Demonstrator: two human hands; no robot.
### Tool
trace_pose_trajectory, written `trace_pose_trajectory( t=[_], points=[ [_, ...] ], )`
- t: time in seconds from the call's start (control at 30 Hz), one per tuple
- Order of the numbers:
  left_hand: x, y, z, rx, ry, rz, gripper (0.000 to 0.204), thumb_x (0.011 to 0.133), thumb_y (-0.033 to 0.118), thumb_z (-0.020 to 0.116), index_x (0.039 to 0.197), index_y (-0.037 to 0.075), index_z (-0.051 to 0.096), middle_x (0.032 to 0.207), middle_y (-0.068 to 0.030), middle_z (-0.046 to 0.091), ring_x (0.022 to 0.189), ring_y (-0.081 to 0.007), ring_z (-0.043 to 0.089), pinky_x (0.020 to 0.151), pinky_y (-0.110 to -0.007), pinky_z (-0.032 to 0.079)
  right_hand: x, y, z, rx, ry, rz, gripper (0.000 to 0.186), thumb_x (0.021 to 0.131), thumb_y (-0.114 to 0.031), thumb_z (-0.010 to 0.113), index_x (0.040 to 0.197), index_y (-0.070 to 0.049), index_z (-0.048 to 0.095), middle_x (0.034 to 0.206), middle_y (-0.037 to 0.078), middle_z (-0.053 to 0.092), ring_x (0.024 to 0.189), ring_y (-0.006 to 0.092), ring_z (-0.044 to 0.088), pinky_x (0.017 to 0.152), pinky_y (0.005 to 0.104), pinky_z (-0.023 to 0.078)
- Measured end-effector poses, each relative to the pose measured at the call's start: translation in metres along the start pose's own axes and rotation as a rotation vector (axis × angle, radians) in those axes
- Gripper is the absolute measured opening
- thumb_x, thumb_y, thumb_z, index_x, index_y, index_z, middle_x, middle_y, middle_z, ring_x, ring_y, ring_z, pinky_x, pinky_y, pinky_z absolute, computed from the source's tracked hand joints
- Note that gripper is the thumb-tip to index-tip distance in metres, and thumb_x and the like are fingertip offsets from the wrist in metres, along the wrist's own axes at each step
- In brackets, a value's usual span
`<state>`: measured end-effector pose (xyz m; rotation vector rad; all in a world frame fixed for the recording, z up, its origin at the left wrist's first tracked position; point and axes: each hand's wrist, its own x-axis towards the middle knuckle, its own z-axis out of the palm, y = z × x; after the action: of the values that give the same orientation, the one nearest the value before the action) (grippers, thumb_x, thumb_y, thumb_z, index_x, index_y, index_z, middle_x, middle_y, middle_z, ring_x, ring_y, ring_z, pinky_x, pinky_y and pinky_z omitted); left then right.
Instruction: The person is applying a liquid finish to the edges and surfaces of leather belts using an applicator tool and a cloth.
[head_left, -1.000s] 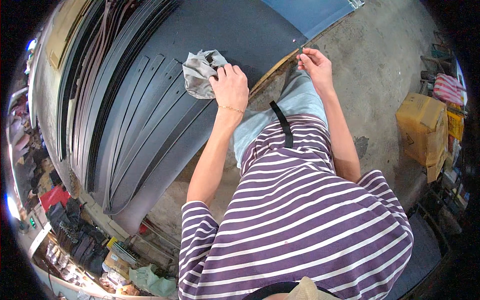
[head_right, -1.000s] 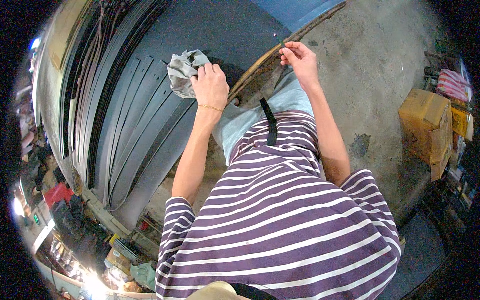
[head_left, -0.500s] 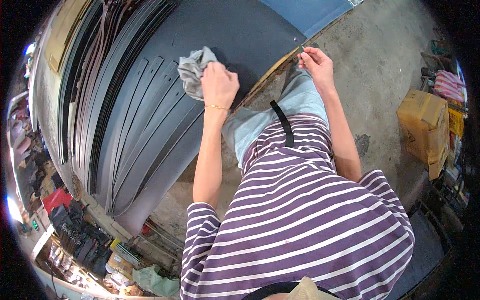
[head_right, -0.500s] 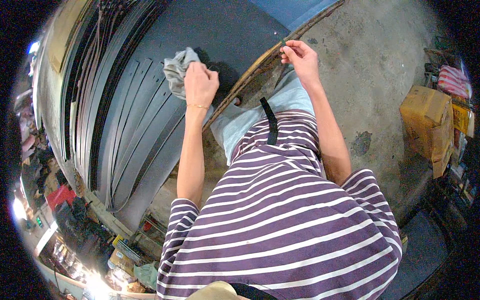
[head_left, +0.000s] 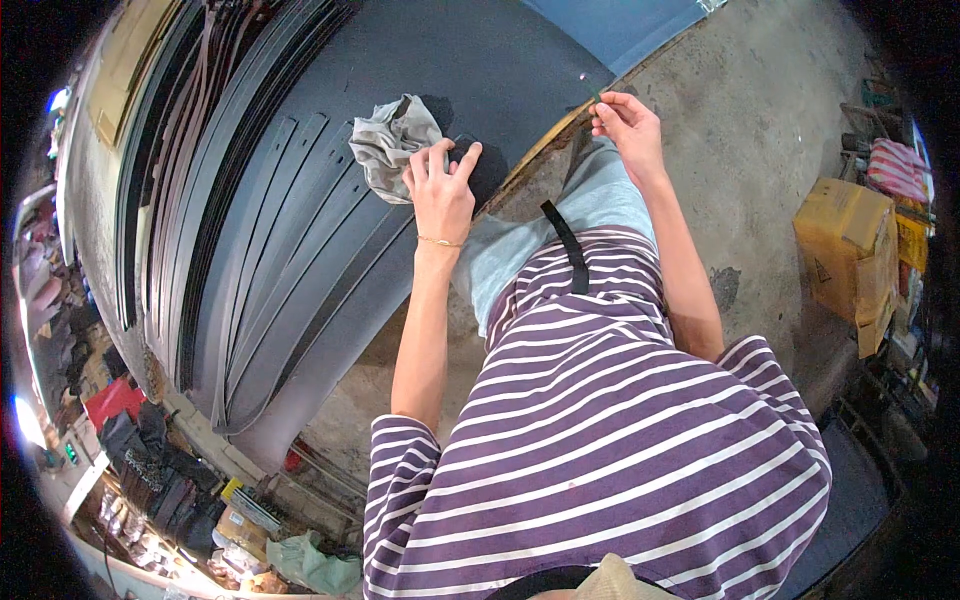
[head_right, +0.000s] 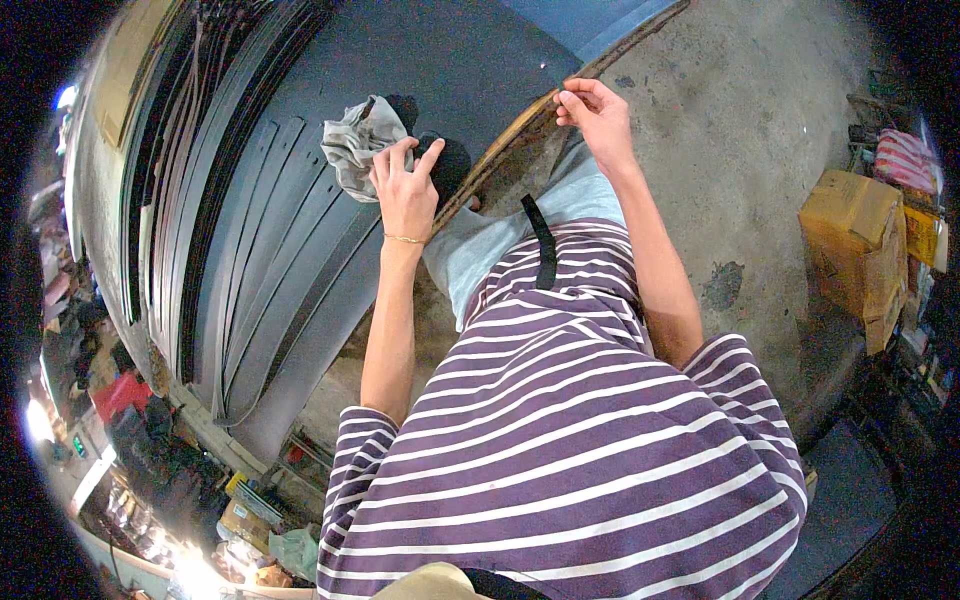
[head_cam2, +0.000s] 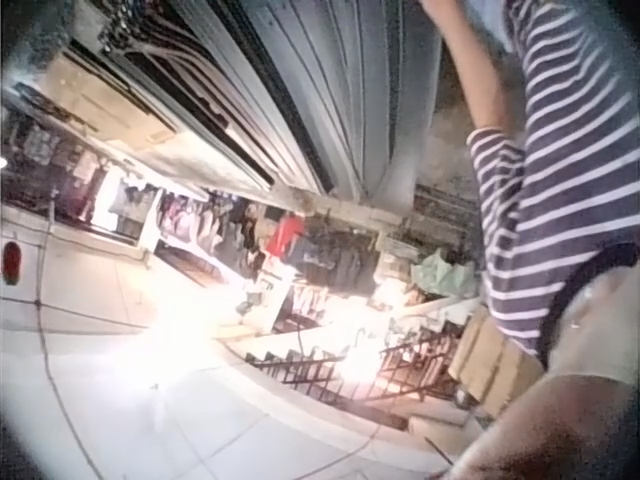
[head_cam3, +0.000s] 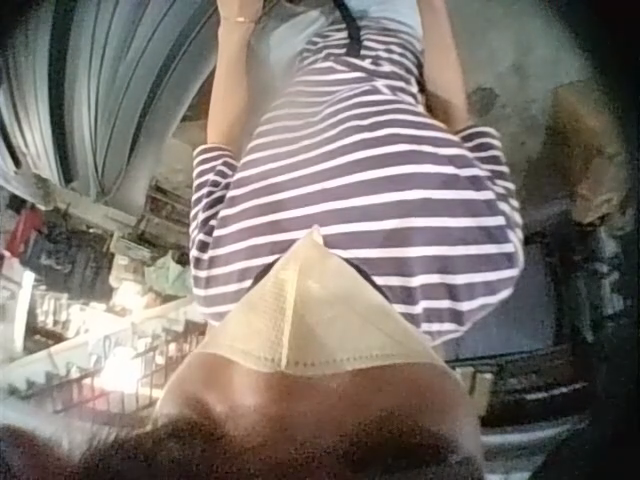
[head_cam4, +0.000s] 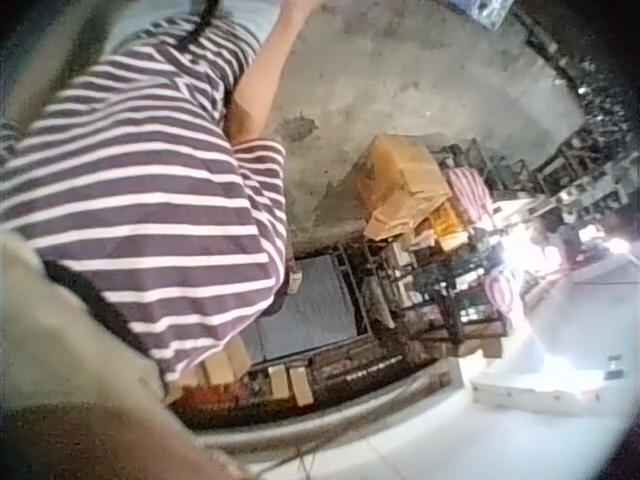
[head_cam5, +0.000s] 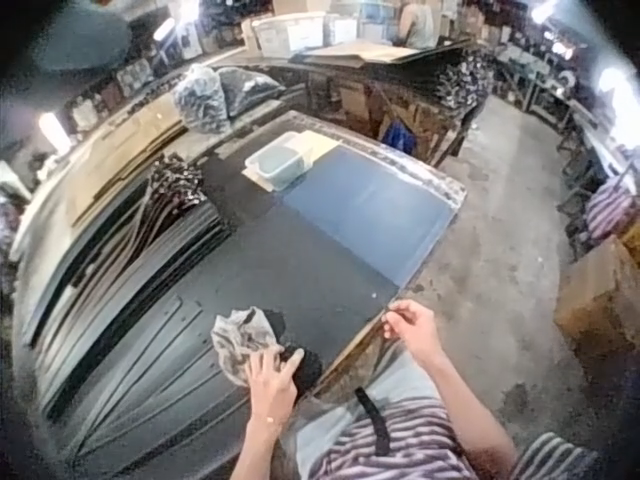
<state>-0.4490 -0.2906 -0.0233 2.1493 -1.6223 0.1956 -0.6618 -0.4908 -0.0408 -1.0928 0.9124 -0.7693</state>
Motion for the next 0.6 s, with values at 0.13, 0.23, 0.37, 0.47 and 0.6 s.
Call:
trace_pose_trajectory(
  t=[0.13, 0.23, 0.37, 0.47, 0.6],
  points=[
    [-0.0016, 0.0003, 0.0015, -0.011, -0.007, -0.001, 0.045, 0.085, -0.002, 0.058, 0.119, 0.026, 0.068, 0.118, -0.0079, 0.059, 0.109, -0.0319, 0.053, 0.093, -0.048, 0.042, -0.0006, 0.0001, -0.0025, 0.003, 0.009, 0.006, 0.019, 0.095, -0.007, 0.067, 0.112, 0.003, 0.064, 0.096, 0.009, 0.07, 0.08, 0.013, 0.066, 0.072, 0.0272, 0.058],
    [0.0005, 0.0008, 0.0013, 0.007, 0.01, 0.02, 0.042, 0.084, -0.002, 0.058, 0.115, 0.024, 0.069, 0.115, -0.0063, 0.059, 0.106, -0.0291, 0.053, 0.091, -0.048, 0.041, -0.001, 0.0015, -0.0043, 0.009, 0.011, 0.005, 0.019, 0.095, -0.006, 0.067, 0.111, 0.003, 0.064, 0.097, 0.009, 0.07, 0.08, 0.0131, 0.066, 0.072, 0.0273, 0.058],
    [-0.0007, 0.0005, 0.0028, 0.011, 0.012, 0.024, 0.042, 0.084, -0.002, 0.058, 0.116, 0.024, 0.069, 0.115, -0.0059, 0.059, 0.106, -0.0292, 0.053, 0.091, -0.049, 0.041, -0.0014, 0.0032, -0.0037, -0.005, 0.024, 0.009, 0.019, 0.095, -0.006, 0.067, 0.112, 0.003, 0.065, 0.097, 0.009, 0.071, 0.08, 0.0133, 0.066, 0.071, 0.0273, 0.058],
    [-0.0012, 0.0006, 0.0031, 0.008, 0.022, 0.022, 0.042, 0.085, -0.002, 0.057, 0.116, 0.024, 0.068, 0.115, -0.0059, 0.059, 0.107, -0.0292, 0.053, 0.091, -0.049, 0.041, -0.0013, 0.0051, -0.0038, -0.013, 0.024, 0.01, 0.019, 0.095, -0.006, 0.067, 0.112, 0.003, 0.065, 0.097, 0.009, 0.071, 0.081, 0.0135, 0.066, 0.071, 0.0275, 0.058],
    [-0.0013, 0.0001, 0.0052, 0.004, 0.027, 0.022, 0.041, 0.084, -0.003, 0.057, 0.114, 0.023, 0.068, 0.115, -0.0061, 0.059, 0.107, -0.0293, 0.053, 0.091, -0.049, 0.041, -0.0022, 0.0006, -0.003, -0.029, 0.024, 0.016, 0.02, 0.095, -0.006, 0.067, 0.113, 0.003, 0.065, 0.097, 0.01, 0.071, 0.08, 0.0133, 0.066, 0.071, 0.0275, 0.058]
  ],
)
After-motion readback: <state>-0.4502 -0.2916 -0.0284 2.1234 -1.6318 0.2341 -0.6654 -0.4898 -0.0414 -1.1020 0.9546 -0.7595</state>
